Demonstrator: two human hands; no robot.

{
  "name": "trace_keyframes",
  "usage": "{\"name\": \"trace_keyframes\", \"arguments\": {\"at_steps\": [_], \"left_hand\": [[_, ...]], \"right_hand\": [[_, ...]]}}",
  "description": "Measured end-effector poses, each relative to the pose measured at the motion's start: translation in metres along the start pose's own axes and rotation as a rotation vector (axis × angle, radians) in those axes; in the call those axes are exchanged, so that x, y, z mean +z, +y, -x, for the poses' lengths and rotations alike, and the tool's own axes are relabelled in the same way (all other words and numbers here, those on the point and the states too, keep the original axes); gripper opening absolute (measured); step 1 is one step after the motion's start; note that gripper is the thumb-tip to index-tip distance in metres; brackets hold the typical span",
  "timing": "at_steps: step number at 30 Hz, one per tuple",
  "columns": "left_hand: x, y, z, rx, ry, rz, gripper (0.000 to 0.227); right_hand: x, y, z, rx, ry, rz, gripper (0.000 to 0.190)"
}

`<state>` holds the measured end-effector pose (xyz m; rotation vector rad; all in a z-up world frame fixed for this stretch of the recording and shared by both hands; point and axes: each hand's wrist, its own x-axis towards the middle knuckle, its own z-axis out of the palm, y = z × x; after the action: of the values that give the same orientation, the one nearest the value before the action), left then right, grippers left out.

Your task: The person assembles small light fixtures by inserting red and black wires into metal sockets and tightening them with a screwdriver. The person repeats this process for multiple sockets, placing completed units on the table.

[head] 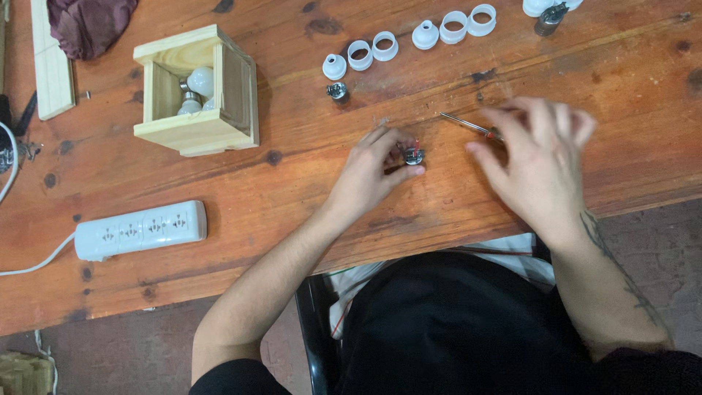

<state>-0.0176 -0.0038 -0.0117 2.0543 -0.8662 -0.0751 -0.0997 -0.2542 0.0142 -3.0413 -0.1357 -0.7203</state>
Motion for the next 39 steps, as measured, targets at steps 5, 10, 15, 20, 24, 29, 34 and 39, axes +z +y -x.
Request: {"name": "trace_keyframes", "arguments": {"at_steps": [5, 10, 15, 20, 24, 29, 34, 39], "left_hand": [[0.001, 0.003, -0.002, 0.053, 0.012, -0.019, 0.039], [0.008, -0.01, -0.002, 0.067, 0.023, -0.036, 0.039], [0.007, -0.009, -0.002, 0.029, 0.016, -0.032, 0.04], [0.01, -0.015, -0.002, 0.034, 0.006, -0.033, 0.044], [0.008, -0.012, -0.002, 0.028, 0.011, -0.04, 0.043], [0.006, -0.01, -0.003, 0.021, 0.002, -0.039, 0.041], [0.0, -0.01, -0.002, 0.046, -0.024, -0.014, 0.036], [-0.007, -0.011, -0.002, 0.087, -0.102, 0.039, 0.046]], "right_hand": [[-0.012, -0.033, -0.034, -0.173, -0.186, -0.665, 0.042], [-0.011, -0.044, -0.049, -0.237, -0.155, -0.739, 0.017], [-0.014, -0.045, -0.051, -0.251, -0.146, -0.759, 0.013], [-0.014, -0.048, -0.05, -0.236, -0.142, -0.803, 0.012], [-0.014, -0.048, -0.049, -0.229, -0.133, -0.806, 0.01], [-0.006, -0.043, -0.045, -0.268, -0.069, -0.709, 0.01], [-0.007, -0.013, -0.025, -0.056, -0.199, -0.318, 0.066], [0.008, 0.025, 0.011, 0.033, -0.168, 0.105, 0.045]]}}
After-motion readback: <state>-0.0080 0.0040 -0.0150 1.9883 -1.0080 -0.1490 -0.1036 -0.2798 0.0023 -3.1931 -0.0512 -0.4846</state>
